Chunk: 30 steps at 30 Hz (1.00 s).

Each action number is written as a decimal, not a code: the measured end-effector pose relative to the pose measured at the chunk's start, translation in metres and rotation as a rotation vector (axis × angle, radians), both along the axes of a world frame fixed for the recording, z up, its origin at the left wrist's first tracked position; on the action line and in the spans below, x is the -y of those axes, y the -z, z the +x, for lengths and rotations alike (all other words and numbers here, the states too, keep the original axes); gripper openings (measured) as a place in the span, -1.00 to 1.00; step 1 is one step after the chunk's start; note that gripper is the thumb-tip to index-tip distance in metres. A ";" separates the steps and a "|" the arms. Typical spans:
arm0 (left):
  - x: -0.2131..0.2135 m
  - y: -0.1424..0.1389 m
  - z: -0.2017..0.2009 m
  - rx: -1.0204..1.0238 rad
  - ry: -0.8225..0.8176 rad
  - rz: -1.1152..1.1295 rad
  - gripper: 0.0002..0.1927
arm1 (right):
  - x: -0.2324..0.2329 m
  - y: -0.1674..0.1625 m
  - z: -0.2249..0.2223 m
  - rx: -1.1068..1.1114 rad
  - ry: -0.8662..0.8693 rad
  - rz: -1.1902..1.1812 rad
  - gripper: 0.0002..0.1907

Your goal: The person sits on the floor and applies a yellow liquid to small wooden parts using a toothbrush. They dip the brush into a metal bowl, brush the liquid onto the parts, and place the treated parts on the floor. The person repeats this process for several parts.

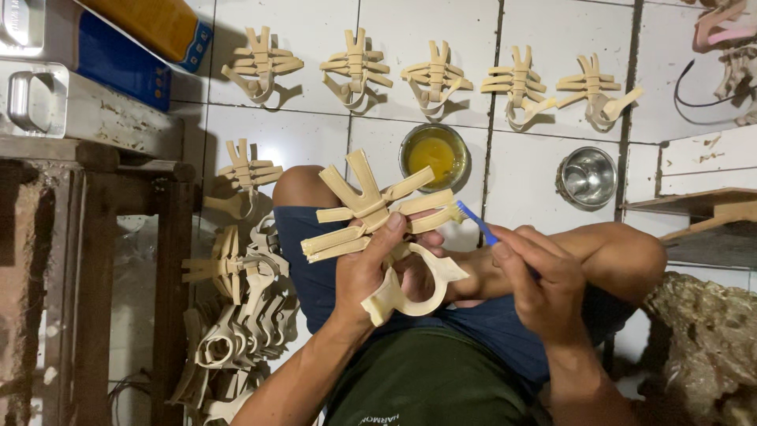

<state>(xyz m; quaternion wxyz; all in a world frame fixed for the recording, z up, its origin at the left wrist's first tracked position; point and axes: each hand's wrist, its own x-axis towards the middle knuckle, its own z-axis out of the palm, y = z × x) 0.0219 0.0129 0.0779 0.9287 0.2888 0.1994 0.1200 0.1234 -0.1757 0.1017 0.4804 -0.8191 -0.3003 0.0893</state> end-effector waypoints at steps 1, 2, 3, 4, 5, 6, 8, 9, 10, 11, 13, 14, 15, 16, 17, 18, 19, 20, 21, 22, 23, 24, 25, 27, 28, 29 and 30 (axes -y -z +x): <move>-0.001 0.001 0.001 0.004 0.001 -0.011 -0.56 | -0.002 0.001 0.002 0.015 0.027 -0.072 -0.76; -0.001 0.002 0.002 0.005 0.002 -0.024 -0.55 | -0.003 0.002 0.004 0.027 0.054 -0.146 -0.75; -0.002 0.002 0.002 0.004 0.004 -0.040 -0.54 | -0.003 0.004 0.006 0.037 0.082 -0.222 -0.74; -0.004 0.002 0.002 -0.017 -0.004 -0.060 -0.55 | -0.002 0.006 0.009 0.047 0.080 -0.166 -0.75; -0.006 0.002 0.002 -0.033 -0.014 -0.078 -0.56 | -0.001 0.010 0.013 0.061 0.077 -0.107 -0.75; -0.009 0.002 0.001 -0.053 -0.028 -0.097 -0.57 | 0.000 0.015 0.018 0.072 0.069 -0.049 -0.75; -0.018 0.005 -0.004 -0.140 -0.016 -0.302 -0.59 | -0.006 0.035 0.035 -0.002 0.035 -0.060 -0.74; -0.022 0.008 -0.005 -0.180 -0.002 -0.408 -0.60 | -0.011 0.048 0.045 -0.033 0.028 -0.069 -0.73; -0.021 0.012 -0.006 -0.170 -0.006 -0.357 -0.63 | -0.020 0.063 0.056 -0.011 0.023 -0.146 -0.72; -0.020 0.017 -0.007 -0.157 -0.015 -0.302 -0.65 | -0.032 0.079 0.067 0.012 0.012 -0.219 -0.72; -0.020 0.027 -0.010 -0.134 -0.044 -0.229 -0.68 | -0.052 0.107 0.085 0.177 -0.067 -0.456 -0.76; -0.023 0.032 -0.011 -0.115 -0.068 -0.204 -0.69 | -0.062 0.119 0.094 0.211 -0.079 -0.476 -0.77; -0.026 0.037 -0.012 -0.093 -0.096 -0.176 -0.70 | -0.074 0.131 0.101 0.249 -0.094 -0.491 -0.77; -0.030 0.041 -0.014 -0.107 -0.109 -0.162 -0.70 | -0.082 0.141 0.107 0.287 -0.109 -0.504 -0.77; -0.034 0.045 -0.016 -0.125 -0.121 -0.149 -0.71 | -0.084 0.148 0.111 0.308 -0.127 -0.570 -0.80; -0.038 0.047 -0.017 -0.148 -0.130 -0.135 -0.71 | -0.082 0.152 0.115 0.324 -0.144 -0.635 -0.82; -0.043 0.049 -0.018 -0.161 -0.168 -0.118 -0.70 | -0.082 0.152 0.117 0.341 -0.159 -0.701 -0.82; -0.047 0.050 -0.016 -0.170 -0.209 -0.100 -0.68 | -0.075 0.154 0.119 0.340 -0.136 -0.644 -0.82; -0.050 0.050 -0.014 -0.179 -0.251 -0.084 -0.66 | -0.059 0.159 0.119 0.338 -0.114 -0.590 -0.80; -0.051 0.050 -0.011 -0.173 -0.268 -0.065 -0.58 | -0.044 0.159 0.119 0.334 -0.085 -0.541 -0.75; -0.051 0.050 -0.005 -0.167 -0.276 -0.050 -0.49 | -0.031 0.156 0.124 0.402 -0.120 -0.677 -0.78; -0.049 0.048 0.000 -0.164 -0.282 -0.034 -0.41 | -0.015 0.148 0.129 0.464 -0.155 -0.813 -0.79; -0.047 0.045 0.004 -0.210 -0.283 -0.011 -0.40 | 0.007 0.135 0.131 0.440 -0.019 -0.695 -0.80; -0.044 0.038 0.016 -0.285 -0.321 0.051 -0.39 | 0.032 0.109 0.124 0.320 0.148 -0.414 -0.80; -0.040 0.034 0.023 -0.239 -0.324 0.064 -0.39 | 0.047 0.092 0.112 0.201 0.176 -0.265 -0.81; -0.033 0.030 0.030 -0.198 -0.314 0.073 -0.38 | 0.052 0.080 0.097 0.062 0.293 -0.340 -0.81; -0.026 0.026 0.038 -0.143 -0.292 0.083 -0.37 | 0.052 0.070 0.083 -0.071 0.419 -0.412 -0.82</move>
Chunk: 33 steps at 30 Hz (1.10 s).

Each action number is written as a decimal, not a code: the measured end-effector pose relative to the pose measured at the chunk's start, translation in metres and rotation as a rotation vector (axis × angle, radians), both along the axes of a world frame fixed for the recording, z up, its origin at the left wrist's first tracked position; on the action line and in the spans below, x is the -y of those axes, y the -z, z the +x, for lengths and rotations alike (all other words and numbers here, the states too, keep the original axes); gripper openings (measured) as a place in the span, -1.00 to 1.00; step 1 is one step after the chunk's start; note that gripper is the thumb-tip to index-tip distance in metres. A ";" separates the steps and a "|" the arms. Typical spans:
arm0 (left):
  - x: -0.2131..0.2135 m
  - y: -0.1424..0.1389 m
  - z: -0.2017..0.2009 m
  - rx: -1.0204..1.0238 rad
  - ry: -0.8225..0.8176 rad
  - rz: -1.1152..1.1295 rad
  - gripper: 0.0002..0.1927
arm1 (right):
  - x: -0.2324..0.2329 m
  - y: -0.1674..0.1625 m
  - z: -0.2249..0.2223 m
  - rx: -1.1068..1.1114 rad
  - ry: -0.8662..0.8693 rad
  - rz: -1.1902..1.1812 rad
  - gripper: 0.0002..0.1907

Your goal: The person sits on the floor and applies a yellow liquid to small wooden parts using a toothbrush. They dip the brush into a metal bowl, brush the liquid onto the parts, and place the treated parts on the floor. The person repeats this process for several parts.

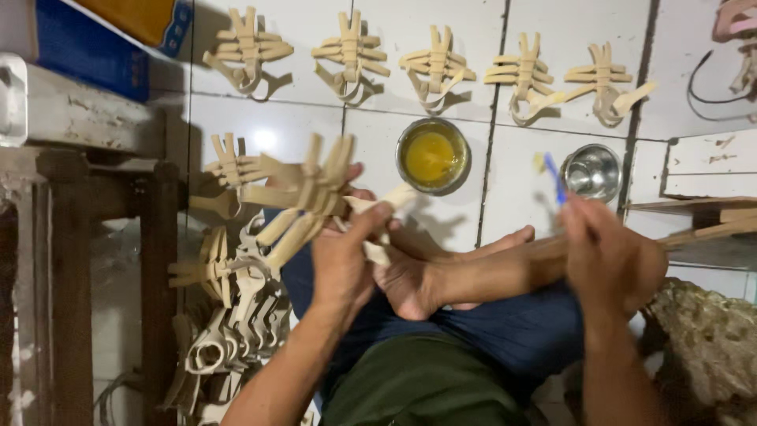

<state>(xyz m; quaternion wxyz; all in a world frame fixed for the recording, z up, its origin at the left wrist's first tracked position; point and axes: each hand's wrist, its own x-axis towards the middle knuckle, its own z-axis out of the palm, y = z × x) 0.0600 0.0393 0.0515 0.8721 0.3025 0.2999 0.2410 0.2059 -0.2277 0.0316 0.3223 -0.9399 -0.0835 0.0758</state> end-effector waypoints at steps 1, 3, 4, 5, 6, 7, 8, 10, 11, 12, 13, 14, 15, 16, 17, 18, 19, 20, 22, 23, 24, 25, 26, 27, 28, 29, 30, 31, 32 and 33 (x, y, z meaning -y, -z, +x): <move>0.006 -0.004 0.007 -0.017 0.027 0.026 -0.36 | -0.006 -0.006 -0.013 0.233 -0.226 0.182 -0.82; 0.019 -0.013 0.014 -0.060 0.081 0.068 -0.34 | -0.022 -0.016 -0.035 0.335 -0.408 0.428 -0.77; 0.025 -0.017 0.016 -0.046 0.098 0.082 -0.34 | -0.028 -0.022 -0.046 0.205 -0.355 0.502 -0.74; 0.029 -0.020 0.017 -0.030 0.110 0.101 -0.35 | -0.035 -0.028 -0.051 0.171 -0.345 0.466 -0.75; 0.031 -0.023 0.016 -0.017 0.116 0.121 -0.35 | -0.041 -0.032 -0.054 0.133 -0.341 0.433 -0.75; 0.032 -0.026 0.015 -0.033 0.129 0.134 -0.36 | -0.046 -0.037 -0.056 0.092 -0.336 0.398 -0.75; 0.033 -0.029 0.013 -0.048 0.142 0.146 -0.37 | -0.051 -0.040 -0.055 0.104 -0.341 0.395 -0.76; 0.032 -0.033 0.009 -0.079 0.160 0.176 -0.37 | -0.057 -0.044 -0.055 0.126 -0.355 0.388 -0.76; 0.031 -0.034 0.008 -0.093 0.164 0.195 -0.37 | -0.057 -0.046 -0.055 0.144 -0.356 0.397 -0.76; 0.030 -0.035 0.007 -0.112 0.170 0.213 -0.37 | -0.056 -0.046 -0.055 0.158 -0.355 0.406 -0.77; 0.030 -0.036 0.007 -0.087 0.160 0.206 -0.37 | -0.054 -0.047 -0.056 0.168 -0.346 0.408 -0.77; 0.030 -0.037 0.007 -0.057 0.156 0.198 -0.37 | -0.052 -0.046 -0.058 0.144 -0.353 0.372 -0.77; 0.030 -0.038 0.008 -0.023 0.152 0.194 -0.37 | -0.050 -0.045 -0.057 0.126 -0.360 0.339 -0.77; 0.030 -0.039 0.008 -0.033 0.175 0.202 -0.37 | -0.048 -0.045 -0.057 0.107 -0.367 0.305 -0.76; 0.030 -0.039 0.008 -0.045 0.197 0.209 -0.37 | -0.045 -0.046 -0.057 0.104 -0.325 0.354 -0.76; 0.030 -0.040 0.008 -0.056 0.212 0.221 -0.37 | -0.042 -0.046 -0.057 0.103 -0.288 0.409 -0.75; 0.030 -0.041 0.008 -0.092 0.233 0.253 -0.36 | -0.041 -0.047 -0.056 0.100 -0.248 0.464 -0.75; 0.030 -0.041 0.008 -0.130 0.261 0.279 -0.35 | -0.039 -0.049 -0.056 0.101 -0.303 0.403 -0.75; 0.030 -0.042 0.008 -0.148 0.294 0.308 -0.35 | -0.038 -0.052 -0.053 0.107 -0.408 0.286 -0.76; 0.030 -0.042 0.008 -0.128 0.300 0.307 -0.35 | -0.037 -0.053 -0.051 0.083 -0.345 0.338 -0.75; 0.031 -0.042 0.008 -0.107 0.302 0.304 -0.36 | -0.037 -0.054 -0.050 0.059 -0.285 0.390 -0.75; 0.031 -0.042 0.009 -0.124 0.299 0.310 -0.36 | -0.036 -0.054 -0.048 0.040 -0.235 0.450 -0.74; 0.031 -0.042 0.009 -0.146 0.292 0.317 -0.36 | -0.036 -0.053 -0.047 0.022 -0.260 0.489 -0.75; 0.032 -0.042 0.009 -0.175 0.292 0.316 -0.35 | -0.035 -0.051 -0.047 -0.004 -0.279 0.522 -0.76; 0.034 -0.042 0.009 -0.153 0.289 0.296 -0.35 | -0.032 -0.050 -0.046 -0.023 -0.292 0.553 -0.76; 0.035 -0.041 0.011 -0.124 0.286 0.279 -0.35 | -0.030 -0.047 -0.046 -0.026 -0.311 0.521 -0.76; 0.036 -0.040 0.012 -0.100 0.284 0.258 -0.36 | -0.028 -0.045 -0.044 -0.034 -0.329 0.486 -0.75; 0.037 -0.040 0.012 -0.127 0.297 0.273 -0.35 | -0.026 -0.043 -0.044 -0.049 -0.346 0.451 -0.74; 0.037 -0.039 0.012 -0.150 0.305 0.292 -0.35 | -0.022 -0.041 -0.044 -0.058 -0.342 0.426 -0.74; 0.036 -0.038 0.013 -0.171 0.310 0.316 -0.34 | -0.019 -0.040 -0.043 -0.062 -0.343 0.405 -0.74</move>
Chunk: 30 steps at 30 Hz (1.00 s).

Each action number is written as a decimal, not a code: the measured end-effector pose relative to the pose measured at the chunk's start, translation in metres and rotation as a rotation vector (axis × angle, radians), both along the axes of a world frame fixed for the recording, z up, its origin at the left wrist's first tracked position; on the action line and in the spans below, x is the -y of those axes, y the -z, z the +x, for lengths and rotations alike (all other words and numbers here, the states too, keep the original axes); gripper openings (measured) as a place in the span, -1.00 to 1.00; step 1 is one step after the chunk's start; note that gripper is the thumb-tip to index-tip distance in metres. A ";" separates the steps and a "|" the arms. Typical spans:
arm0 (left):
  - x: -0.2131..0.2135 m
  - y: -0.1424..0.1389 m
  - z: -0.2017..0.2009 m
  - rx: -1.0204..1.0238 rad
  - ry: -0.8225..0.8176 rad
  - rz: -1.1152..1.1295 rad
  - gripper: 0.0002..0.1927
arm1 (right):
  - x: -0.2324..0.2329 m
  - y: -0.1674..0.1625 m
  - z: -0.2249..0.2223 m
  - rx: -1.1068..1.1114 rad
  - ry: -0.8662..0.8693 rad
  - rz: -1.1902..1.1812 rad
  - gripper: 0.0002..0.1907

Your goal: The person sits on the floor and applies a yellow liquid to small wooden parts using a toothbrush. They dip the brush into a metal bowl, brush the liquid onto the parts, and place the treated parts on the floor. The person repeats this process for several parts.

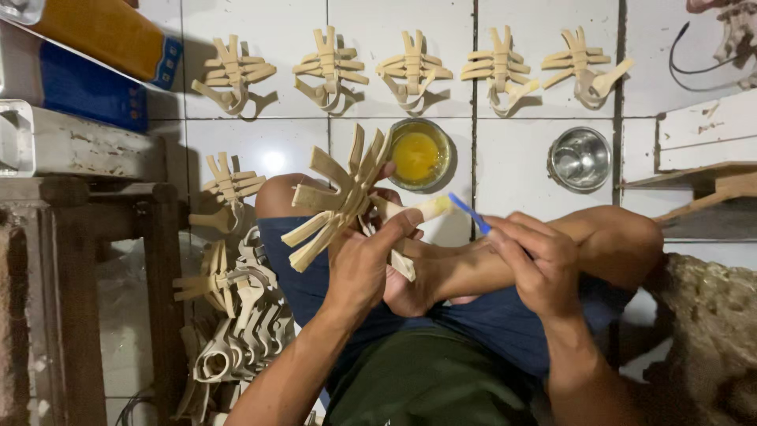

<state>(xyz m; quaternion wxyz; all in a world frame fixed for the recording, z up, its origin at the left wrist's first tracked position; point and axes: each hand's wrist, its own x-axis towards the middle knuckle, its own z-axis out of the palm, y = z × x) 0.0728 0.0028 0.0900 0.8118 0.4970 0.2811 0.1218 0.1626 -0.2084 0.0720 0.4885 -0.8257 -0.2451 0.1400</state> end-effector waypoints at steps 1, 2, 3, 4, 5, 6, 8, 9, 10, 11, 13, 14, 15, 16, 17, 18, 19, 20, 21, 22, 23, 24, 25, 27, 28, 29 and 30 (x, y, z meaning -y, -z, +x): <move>-0.001 0.001 0.001 0.024 -0.011 -0.040 -0.34 | 0.003 0.001 0.000 -0.004 -0.003 -0.022 -0.74; -0.001 0.002 0.002 0.041 -0.021 -0.083 -0.34 | 0.005 0.001 0.000 -0.022 0.005 0.008 -0.74; -0.001 0.003 0.003 0.060 -0.028 -0.127 -0.34 | 0.008 0.000 -0.001 -0.039 0.018 0.038 -0.75; -0.001 0.005 0.006 0.058 -0.030 -0.123 -0.35 | 0.010 0.001 -0.002 -0.049 0.034 0.068 -0.75; 0.000 0.007 0.008 0.056 -0.032 -0.119 -0.35 | 0.011 0.003 -0.004 0.016 0.064 0.109 -0.76; 0.003 0.009 0.011 0.052 -0.032 -0.117 -0.36 | 0.012 0.006 -0.007 0.079 0.096 0.147 -0.77; 0.013 0.014 0.017 0.038 -0.015 -0.153 -0.35 | 0.014 0.016 -0.010 0.181 0.119 0.157 -0.79; 0.018 0.017 0.021 0.037 0.001 -0.172 -0.35 | 0.013 0.026 -0.009 0.223 0.107 0.130 -0.79; 0.022 0.020 0.025 0.029 -0.005 -0.152 -0.38 | 0.016 0.034 -0.005 0.265 0.097 0.097 -0.80; 0.026 0.023 0.027 0.018 -0.012 -0.133 -0.40 | 0.022 0.042 0.003 0.269 0.171 0.071 -0.79; 0.025 0.030 0.031 -0.005 -0.035 -0.164 -0.52 | 0.032 0.062 0.023 0.275 0.299 0.034 -0.77; 0.023 0.034 0.036 -0.018 -0.043 -0.218 -0.60 | 0.040 0.071 0.035 0.068 0.439 0.258 -0.76; 0.021 0.039 0.040 -0.031 -0.055 -0.272 -0.67 | 0.052 0.076 0.048 -0.145 0.568 0.485 -0.75; 0.017 0.044 0.044 -0.064 -0.070 -0.298 -0.67 | 0.065 0.080 0.058 -0.366 0.684 0.715 -0.73; 0.013 0.049 0.048 -0.099 -0.086 -0.324 -0.66 | 0.078 0.083 0.065 -0.325 0.764 0.690 -0.75; 0.009 0.053 0.053 -0.134 -0.106 -0.348 -0.65 | 0.091 0.086 0.074 -0.288 0.841 0.666 -0.75; 0.008 0.058 0.057 -0.123 -0.115 -0.406 -0.64 | 0.102 0.089 0.080 -0.253 0.911 0.641 -0.76; 0.007 0.062 0.063 -0.112 -0.124 -0.464 -0.62 | 0.110 0.092 0.083 -0.218 0.874 0.577 -0.75; 0.006 0.065 0.068 -0.100 -0.135 -0.523 -0.60 | 0.117 0.096 0.085 -0.184 0.835 0.513 -0.74; 0.006 0.068 0.072 -0.075 -0.132 -0.509 -0.61 | 0.121 0.101 0.086 -0.152 0.793 0.450 -0.73; 0.008 0.070 0.078 -0.046 -0.121 -0.496 -0.62 | 0.122 0.107 0.088 -0.154 0.756 0.497 -0.75; 0.010 0.074 0.090 -0.013 -0.095 -0.486 -0.63 | 0.120 0.114 0.090 -0.144 0.729 0.545 -0.77; 0.013 0.078 0.104 -0.017 -0.085 -0.512 -0.66 | 0.120 0.120 0.093 -0.131 0.706 0.592 -0.78; 0.020 0.085 0.139 -0.035 -0.062 -0.562 -0.72 | 0.115 0.132 0.099 -0.153 0.782 0.610 -0.76; 0.026 0.090 0.163 -0.050 -0.058 -0.568 -0.72 | 0.112 0.137 0.102 -0.164 0.829 0.620 -0.75; 0.033 0.095 0.192 -0.066 -0.052 -0.575 -0.71 | 0.111 0.142 0.104 -0.165 0.851 0.583 -0.74; 0.041 0.100 0.223 -0.080 -0.050 -0.582 -0.70 | 0.111 0.145 0.107 -0.166 0.870 0.545 -0.73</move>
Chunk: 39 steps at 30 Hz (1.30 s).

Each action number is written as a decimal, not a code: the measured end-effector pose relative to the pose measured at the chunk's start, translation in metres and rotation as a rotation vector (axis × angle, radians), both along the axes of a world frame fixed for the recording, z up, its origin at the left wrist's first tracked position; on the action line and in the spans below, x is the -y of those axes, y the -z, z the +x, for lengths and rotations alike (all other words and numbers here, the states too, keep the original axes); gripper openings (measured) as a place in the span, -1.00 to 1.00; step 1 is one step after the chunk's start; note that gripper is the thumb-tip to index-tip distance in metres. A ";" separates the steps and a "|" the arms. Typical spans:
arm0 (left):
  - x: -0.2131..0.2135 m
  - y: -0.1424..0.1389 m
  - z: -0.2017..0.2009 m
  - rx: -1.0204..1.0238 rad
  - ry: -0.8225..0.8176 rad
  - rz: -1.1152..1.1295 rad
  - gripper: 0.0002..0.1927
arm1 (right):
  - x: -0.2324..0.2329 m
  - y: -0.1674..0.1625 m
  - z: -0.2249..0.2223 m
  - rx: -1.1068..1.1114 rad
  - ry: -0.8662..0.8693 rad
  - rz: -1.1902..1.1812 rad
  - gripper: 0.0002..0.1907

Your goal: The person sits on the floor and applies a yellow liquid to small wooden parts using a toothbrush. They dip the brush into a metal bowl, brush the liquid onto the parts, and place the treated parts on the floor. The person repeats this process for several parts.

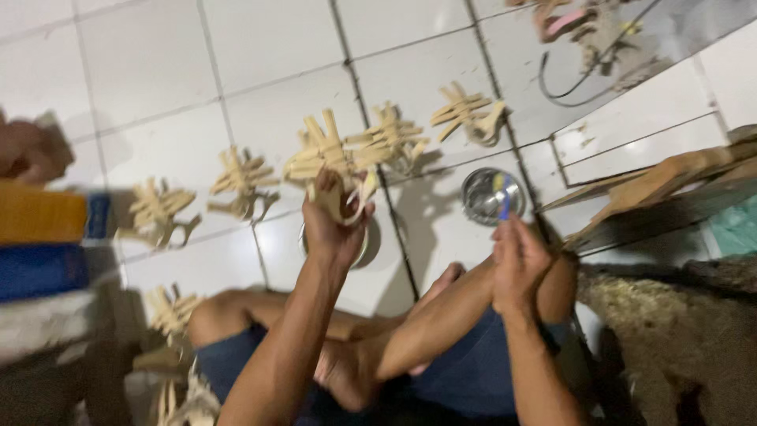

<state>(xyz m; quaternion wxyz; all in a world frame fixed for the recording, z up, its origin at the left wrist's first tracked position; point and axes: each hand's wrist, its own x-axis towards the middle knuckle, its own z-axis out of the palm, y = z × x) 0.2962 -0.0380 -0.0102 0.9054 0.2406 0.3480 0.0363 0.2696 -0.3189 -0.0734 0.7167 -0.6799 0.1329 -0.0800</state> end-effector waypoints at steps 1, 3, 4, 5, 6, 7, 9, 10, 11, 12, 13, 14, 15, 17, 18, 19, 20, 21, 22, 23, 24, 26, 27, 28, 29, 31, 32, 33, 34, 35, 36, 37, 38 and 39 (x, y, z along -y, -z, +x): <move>0.007 0.003 0.035 -0.032 0.014 0.024 -0.71 | 0.000 0.003 0.003 -0.021 0.009 -0.032 -0.72; 0.024 0.007 0.108 0.083 0.053 0.040 -0.71 | 0.005 0.007 0.007 -0.008 -0.038 -0.162 -0.72; 0.031 0.007 0.140 0.229 0.076 0.032 -0.69 | 0.007 0.009 0.009 -0.003 -0.068 -0.225 -0.72; 0.038 0.006 0.168 0.217 0.078 0.013 -0.64 | 0.009 0.011 0.012 -0.027 -0.062 -0.257 -0.71; 0.047 0.006 0.198 0.205 0.081 -0.007 -0.59 | 0.011 0.014 0.015 -0.050 -0.053 -0.290 -0.71; 0.056 0.007 0.224 0.197 0.084 -0.026 -0.53 | 0.012 0.016 0.019 -0.070 -0.044 -0.322 -0.71; 0.071 0.012 0.265 0.198 0.010 -0.037 -0.53 | 0.011 0.022 0.028 -0.090 -0.031 -0.311 -0.71; 0.078 0.018 0.280 0.191 -0.028 -0.041 -0.52 | 0.011 0.025 0.032 -0.106 -0.027 -0.304 -0.71; 0.085 0.028 0.288 0.207 -0.099 -0.070 -0.57 | 0.011 0.028 0.035 -0.110 -0.057 -0.290 -0.72; 0.090 0.038 0.295 0.226 -0.170 -0.098 -0.61 | 0.012 0.031 0.038 -0.110 -0.087 -0.275 -0.73; 0.093 0.049 0.301 0.113 -0.139 -0.084 -0.63 | 0.013 0.034 0.042 -0.107 -0.115 -0.259 -0.74; 0.095 0.059 0.304 -0.007 -0.106 -0.071 -0.63 | 0.015 0.038 0.044 -0.140 -0.118 -0.243 -0.74; 0.096 0.069 0.309 -0.006 -0.049 -0.018 -0.64 | 0.019 0.041 0.045 -0.179 -0.120 -0.229 -0.74; 0.094 0.084 0.317 0.001 0.059 0.087 -0.64 | 0.024 0.051 0.048 -0.169 -0.156 -0.209 -0.74; 0.095 0.089 0.321 -0.016 0.090 0.132 -0.63 | 0.027 0.055 0.050 -0.122 -0.187 -0.205 -0.75; 0.094 0.093 0.325 -0.034 0.122 0.178 -0.62 | 0.029 0.060 0.050 -0.074 -0.217 -0.199 -0.75; 0.093 0.095 0.330 -0.050 0.154 0.225 -0.61 | 0.029 0.065 0.050 -0.096 -0.189 -0.196 -0.74; 0.092 0.097 0.335 -0.072 0.118 0.218 -0.62 | 0.028 0.069 0.049 -0.114 -0.158 -0.194 -0.73; 0.091 0.098 0.339 -0.095 0.085 0.209 -0.62 | 0.026 0.073 0.048 -0.134 -0.125 -0.194 -0.72; 0.089 0.099 0.343 -0.122 0.051 0.199 -0.62 | 0.024 0.076 0.046 -0.140 -0.104 -0.133 -0.72; 0.087 0.101 0.346 -0.052 0.018 0.165 -0.63 | 0.022 0.079 0.046 -0.145 -0.083 -0.074 -0.72; 0.084 0.107 0.353 0.089 -0.044 0.100 -0.65 | 0.018 0.081 0.046 -0.125 -0.062 -0.036 -0.72; 0.085 0.111 0.354 0.055 -0.038 0.103 -0.66 | 0.018 0.081 0.047 -0.101 -0.068 -0.057 -0.72; 0.086 0.115 0.358 0.028 -0.032 0.108 -0.67 | 0.018 0.081 0.048 -0.072 -0.074 -0.078 -0.72; 0.089 0.120 0.361 0.003 -0.027 0.112 -0.68 | 0.019 0.080 0.049 -0.098 -0.084 -0.069 -0.72; 0.099 0.129 0.368 0.001 -0.016 0.110 -0.65 | 0.022 0.078 0.050 -0.154 -0.113 -0.053 -0.72; 0.105 0.133 0.372 0.000 -0.007 0.106 -0.64 | 0.023 0.078 0.051 -0.218 -0.126 -0.063 -0.72; 0.110 0.136 0.375 0.015 -0.014 0.065 -0.63 | 0.024 0.078 0.051 -0.283 -0.139 -0.073 -0.71; 0.115 0.139 0.378 0.032 -0.018 0.024 -0.63 | 0.025 0.079 0.051 -0.346 -0.151 -0.084 -0.71; 0.120 0.139 0.380 0.050 -0.021 -0.019 -0.62 | 0.025 0.081 0.051 -0.304 -0.125 -0.069 -0.71; 0.123 0.139 0.381 0.027 -0.012 -0.007 -0.58 | 0.024 0.083 0.051 -0.260 -0.102 -0.053 -0.71; 0.126 0.136 0.380 0.005 -0.004 0.005 -0.54 | 0.023 0.084 0.050 -0.214 -0.080 -0.037 -0.72; 0.126 0.135 0.376 -0.020 0.001 0.018 -0.49 | 0.022 0.086 0.050 -0.184 -0.081 -0.038 -0.71; 0.124 0.134 0.369 0.022 0.029 -0.006 -0.47 | 0.021 0.086 0.049 -0.157 -0.084 -0.039 -0.71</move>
